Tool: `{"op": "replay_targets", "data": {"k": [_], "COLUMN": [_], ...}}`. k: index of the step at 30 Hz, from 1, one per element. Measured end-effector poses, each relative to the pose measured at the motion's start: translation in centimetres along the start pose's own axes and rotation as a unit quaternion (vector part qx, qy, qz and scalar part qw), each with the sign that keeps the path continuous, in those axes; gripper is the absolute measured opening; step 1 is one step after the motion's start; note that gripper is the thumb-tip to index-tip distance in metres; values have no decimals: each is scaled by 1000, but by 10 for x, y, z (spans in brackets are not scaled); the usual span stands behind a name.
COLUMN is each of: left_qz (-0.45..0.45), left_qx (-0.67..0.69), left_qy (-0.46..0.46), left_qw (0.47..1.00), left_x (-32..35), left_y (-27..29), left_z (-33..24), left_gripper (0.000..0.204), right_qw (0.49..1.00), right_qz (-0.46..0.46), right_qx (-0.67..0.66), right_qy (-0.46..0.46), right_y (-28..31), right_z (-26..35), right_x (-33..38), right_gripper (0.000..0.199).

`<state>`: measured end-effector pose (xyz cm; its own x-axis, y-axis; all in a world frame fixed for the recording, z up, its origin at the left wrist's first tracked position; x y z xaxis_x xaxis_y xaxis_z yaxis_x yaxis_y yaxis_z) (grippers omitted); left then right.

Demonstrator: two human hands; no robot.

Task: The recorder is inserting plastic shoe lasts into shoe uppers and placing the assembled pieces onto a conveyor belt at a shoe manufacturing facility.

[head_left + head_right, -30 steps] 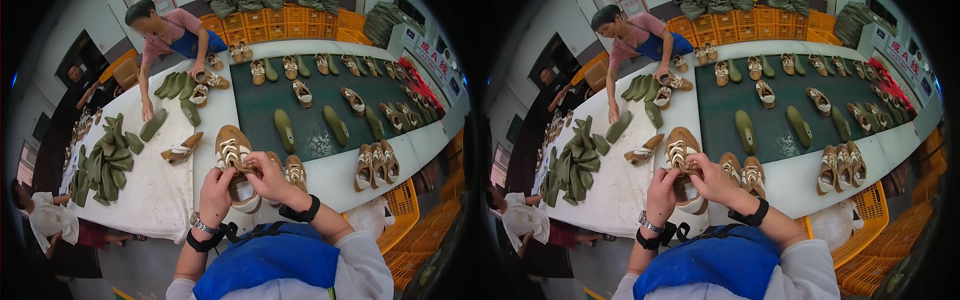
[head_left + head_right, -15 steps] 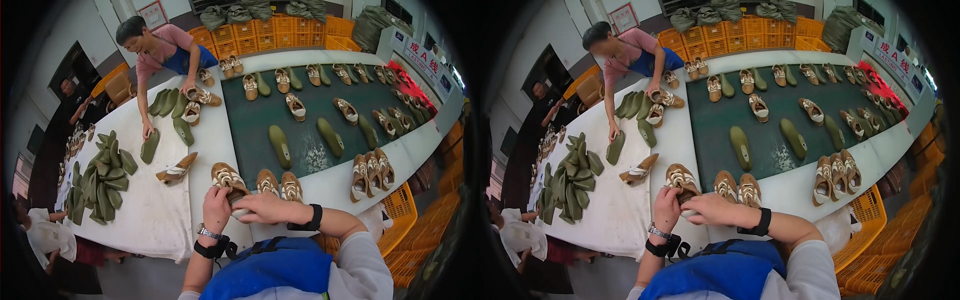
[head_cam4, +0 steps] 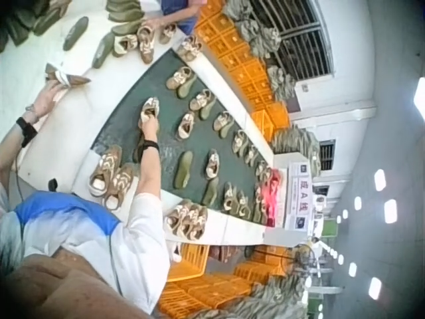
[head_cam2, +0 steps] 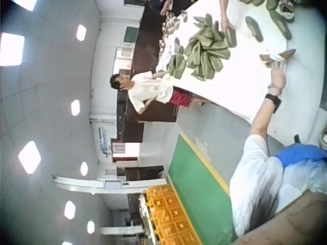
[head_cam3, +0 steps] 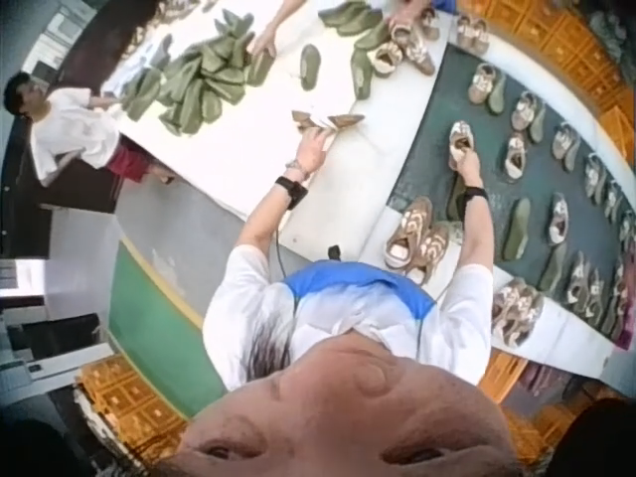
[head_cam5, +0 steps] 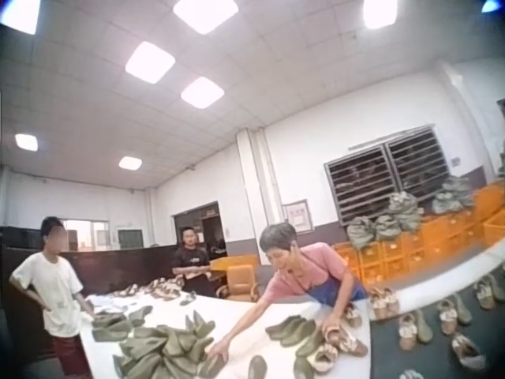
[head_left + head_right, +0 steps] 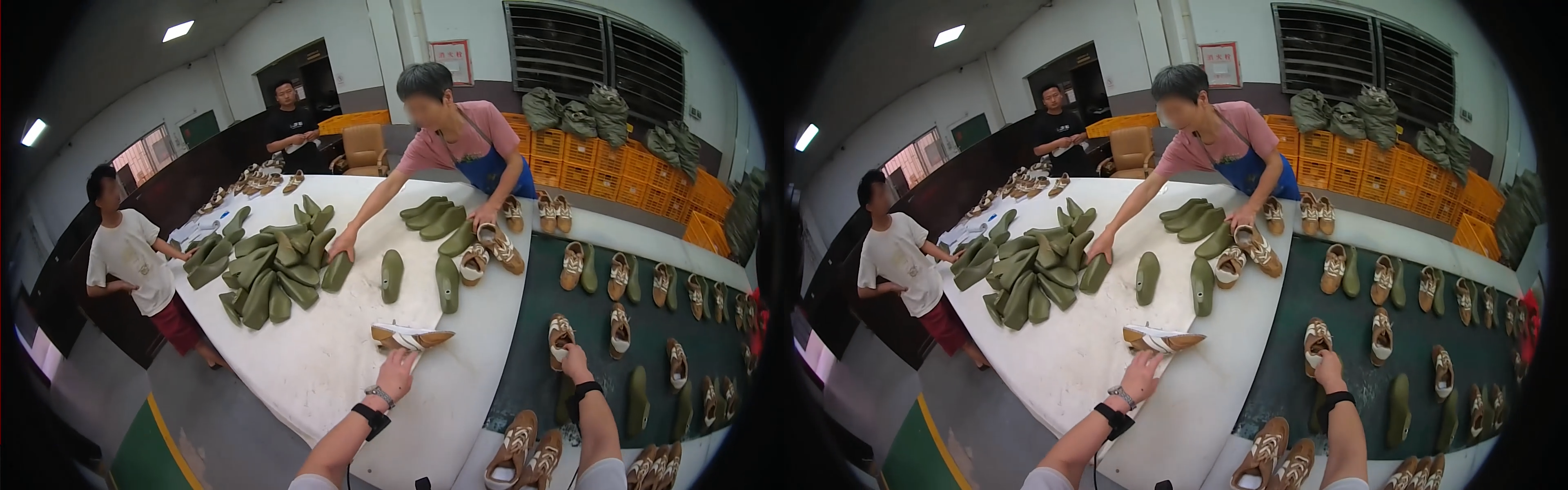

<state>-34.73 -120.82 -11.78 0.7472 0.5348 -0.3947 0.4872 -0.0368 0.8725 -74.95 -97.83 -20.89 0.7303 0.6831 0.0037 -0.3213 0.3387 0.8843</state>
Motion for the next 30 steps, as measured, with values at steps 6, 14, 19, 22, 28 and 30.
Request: {"op": "replay_targets", "data": {"k": [6,14,19,22,28,30], "left_qz": [93,144,163,183,145,109], "left_qx": [-114,-182,160,472,542,540], "left_qy": [77,95,85,129,163,174], "left_qw": [986,968,970,853,812,816], "left_x": [-55,-43,-21,15,77,90], "left_y": [-62,-105,-41,-12,18,30], "left_z": [73,57,-67,-133,-160,-154], "left_gripper": [56,16,26,36,49,58], "right_qw": [999,982,968,934,927,925], "right_qz": [23,84,101,70,-32,-68], "right_qx": [-28,-82,-123,-190,-213,-206], "right_qy": [28,146,196,294,308,313], "right_y": [-22,68,93,103,102,97], "right_z": [4,94,142,212,245,247], "right_x": [-7,137,211,246,284,299], "right_gripper": [60,28,44,62,59,56]}}
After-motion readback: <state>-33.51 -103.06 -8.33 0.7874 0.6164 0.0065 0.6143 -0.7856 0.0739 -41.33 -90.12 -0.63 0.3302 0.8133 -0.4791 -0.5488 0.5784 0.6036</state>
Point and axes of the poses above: each hand's wrist, its own x-axis away from the middle knuckle, its own y-axis out of the back of the hand, z = x × y, the point moved 8 cm from there along -x, towards the middle knuckle, and after that the axes turned 2 degrees about -z, right-handed, at the moved point
